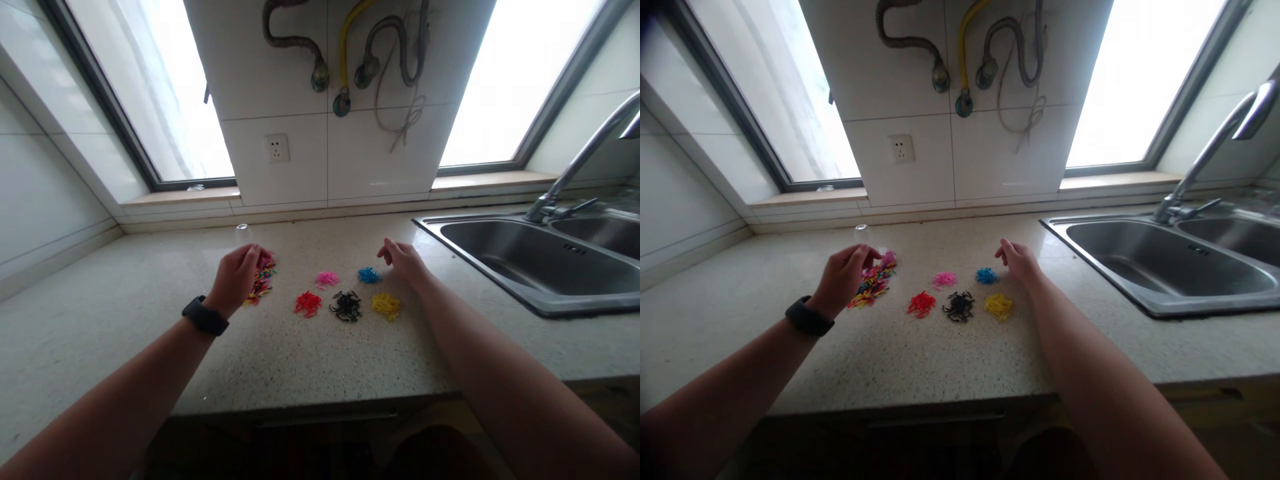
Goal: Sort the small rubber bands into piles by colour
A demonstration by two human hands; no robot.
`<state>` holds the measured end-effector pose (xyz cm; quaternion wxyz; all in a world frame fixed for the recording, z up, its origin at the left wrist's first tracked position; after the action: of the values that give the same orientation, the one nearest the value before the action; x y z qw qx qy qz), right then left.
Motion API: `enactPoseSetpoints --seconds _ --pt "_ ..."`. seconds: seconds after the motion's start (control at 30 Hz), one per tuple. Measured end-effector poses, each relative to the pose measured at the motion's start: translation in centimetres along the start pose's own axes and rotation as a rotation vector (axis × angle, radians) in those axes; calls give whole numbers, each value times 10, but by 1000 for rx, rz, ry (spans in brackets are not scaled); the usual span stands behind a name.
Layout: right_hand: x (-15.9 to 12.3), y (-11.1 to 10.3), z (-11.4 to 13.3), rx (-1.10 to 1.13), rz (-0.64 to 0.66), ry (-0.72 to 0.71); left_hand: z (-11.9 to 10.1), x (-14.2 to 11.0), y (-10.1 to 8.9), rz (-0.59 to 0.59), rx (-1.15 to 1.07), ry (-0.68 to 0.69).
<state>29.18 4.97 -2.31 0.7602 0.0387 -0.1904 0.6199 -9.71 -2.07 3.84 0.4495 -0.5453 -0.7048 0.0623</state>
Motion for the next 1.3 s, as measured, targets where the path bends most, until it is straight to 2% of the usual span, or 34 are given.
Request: enactPoseSetpoints --seconds 0.13,0.23,0.43,0.6,0.7,0.77,0.87,1.17,1.3 --pt "2 -1 -4 -1 33 10 14 16 -18 -112 43 34" --pt "3 -1 -6 8 29 14 31 21 -23 -133 144 38" --pt "3 -1 -6 28 34 35 62 24 -20 2 390 51" --pt "2 -1 -6 20 29 34 84 27 -20 -8 515 85" --pt "3 -1 -6 12 31 42 106 32 -24 24 494 -13" --pt "3 -1 -6 13 36 45 122 35 -25 95 454 -98" --pt "3 -1 -6 20 45 58 139 38 -25 168 452 -118" --pt "3 -1 -8 18 76 77 150 35 -17 331 535 41" --pt "5 0 -12 15 81 83 152 35 -16 372 572 49"
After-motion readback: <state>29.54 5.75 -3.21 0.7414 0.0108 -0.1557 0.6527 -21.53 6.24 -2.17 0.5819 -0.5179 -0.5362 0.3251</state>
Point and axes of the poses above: each hand's wrist, its own x-axis towards the middle knuckle, its own y-axis out of the palm, z = x × y, the point moved 1 cm from there along x, towards the middle knuckle, and after that the axes turned 14 degrees about x, right-handed, at the moved point
